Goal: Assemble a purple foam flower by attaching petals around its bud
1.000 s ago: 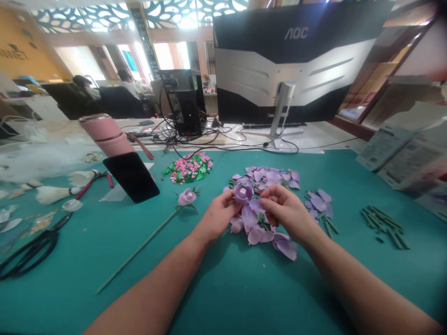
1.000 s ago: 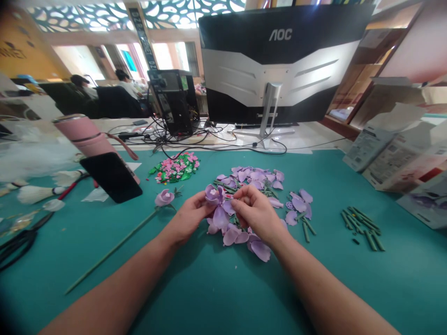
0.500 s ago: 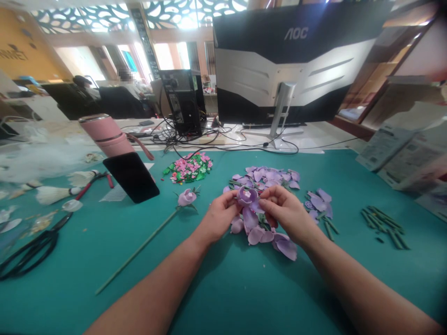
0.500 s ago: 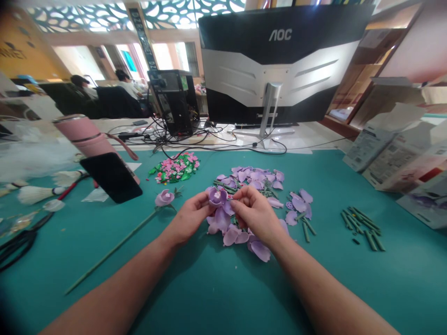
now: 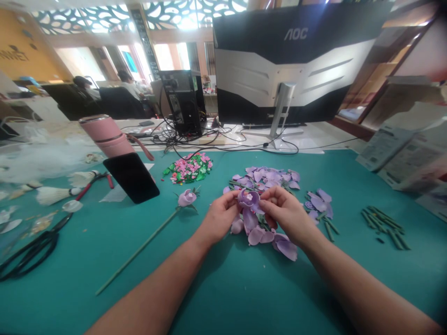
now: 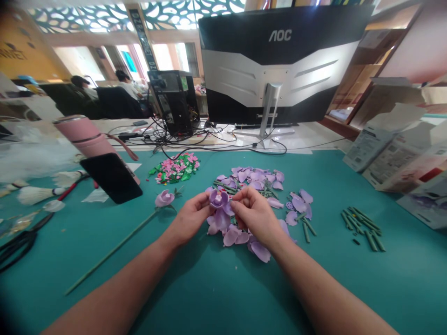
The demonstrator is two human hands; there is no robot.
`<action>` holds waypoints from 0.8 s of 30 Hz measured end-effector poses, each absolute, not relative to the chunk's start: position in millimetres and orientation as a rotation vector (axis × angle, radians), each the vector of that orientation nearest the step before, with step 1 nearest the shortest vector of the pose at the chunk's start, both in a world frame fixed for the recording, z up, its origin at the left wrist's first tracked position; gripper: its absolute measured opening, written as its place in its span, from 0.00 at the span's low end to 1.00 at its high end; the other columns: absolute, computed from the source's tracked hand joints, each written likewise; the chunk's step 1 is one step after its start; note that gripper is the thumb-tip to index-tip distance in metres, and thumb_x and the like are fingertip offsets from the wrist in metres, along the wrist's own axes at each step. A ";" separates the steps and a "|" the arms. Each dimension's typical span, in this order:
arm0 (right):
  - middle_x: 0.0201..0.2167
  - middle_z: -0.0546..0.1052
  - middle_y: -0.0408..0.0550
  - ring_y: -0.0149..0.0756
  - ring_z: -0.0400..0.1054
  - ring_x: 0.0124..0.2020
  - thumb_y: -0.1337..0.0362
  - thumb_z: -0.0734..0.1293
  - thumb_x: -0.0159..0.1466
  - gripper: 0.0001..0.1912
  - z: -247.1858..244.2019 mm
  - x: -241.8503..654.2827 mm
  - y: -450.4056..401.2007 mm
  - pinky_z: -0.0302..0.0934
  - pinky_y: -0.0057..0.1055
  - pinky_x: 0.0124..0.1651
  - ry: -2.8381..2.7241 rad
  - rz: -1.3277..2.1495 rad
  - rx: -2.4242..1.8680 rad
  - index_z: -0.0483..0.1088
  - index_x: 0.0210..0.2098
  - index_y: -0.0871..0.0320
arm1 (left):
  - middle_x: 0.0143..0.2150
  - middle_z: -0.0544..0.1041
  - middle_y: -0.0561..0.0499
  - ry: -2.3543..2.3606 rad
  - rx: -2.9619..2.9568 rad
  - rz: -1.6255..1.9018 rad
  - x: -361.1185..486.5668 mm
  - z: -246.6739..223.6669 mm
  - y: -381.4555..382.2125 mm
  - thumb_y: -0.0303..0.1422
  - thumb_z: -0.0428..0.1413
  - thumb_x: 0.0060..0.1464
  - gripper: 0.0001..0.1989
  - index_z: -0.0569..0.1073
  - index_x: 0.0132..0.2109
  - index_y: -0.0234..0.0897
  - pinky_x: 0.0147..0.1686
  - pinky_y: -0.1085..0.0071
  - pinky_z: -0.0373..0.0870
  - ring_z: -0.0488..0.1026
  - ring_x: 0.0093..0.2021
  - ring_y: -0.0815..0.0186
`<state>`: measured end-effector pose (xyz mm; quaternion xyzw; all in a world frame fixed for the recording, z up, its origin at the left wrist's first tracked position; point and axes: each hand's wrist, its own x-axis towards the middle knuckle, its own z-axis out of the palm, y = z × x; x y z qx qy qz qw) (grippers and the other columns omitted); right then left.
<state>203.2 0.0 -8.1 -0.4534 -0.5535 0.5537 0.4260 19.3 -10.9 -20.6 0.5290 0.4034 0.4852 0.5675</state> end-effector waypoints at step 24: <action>0.33 0.77 0.45 0.34 0.73 0.34 0.59 0.71 0.60 0.09 -0.8 208.4 -5.2 0.68 0.31 0.36 -1.525 1.286 -0.978 0.73 0.38 0.55 | 0.33 0.76 0.50 0.983 1.013 1.164 16.4 -15.7 -7.8 0.36 0.63 0.51 0.18 0.71 0.47 0.35 0.33 0.72 0.66 0.72 0.32 0.68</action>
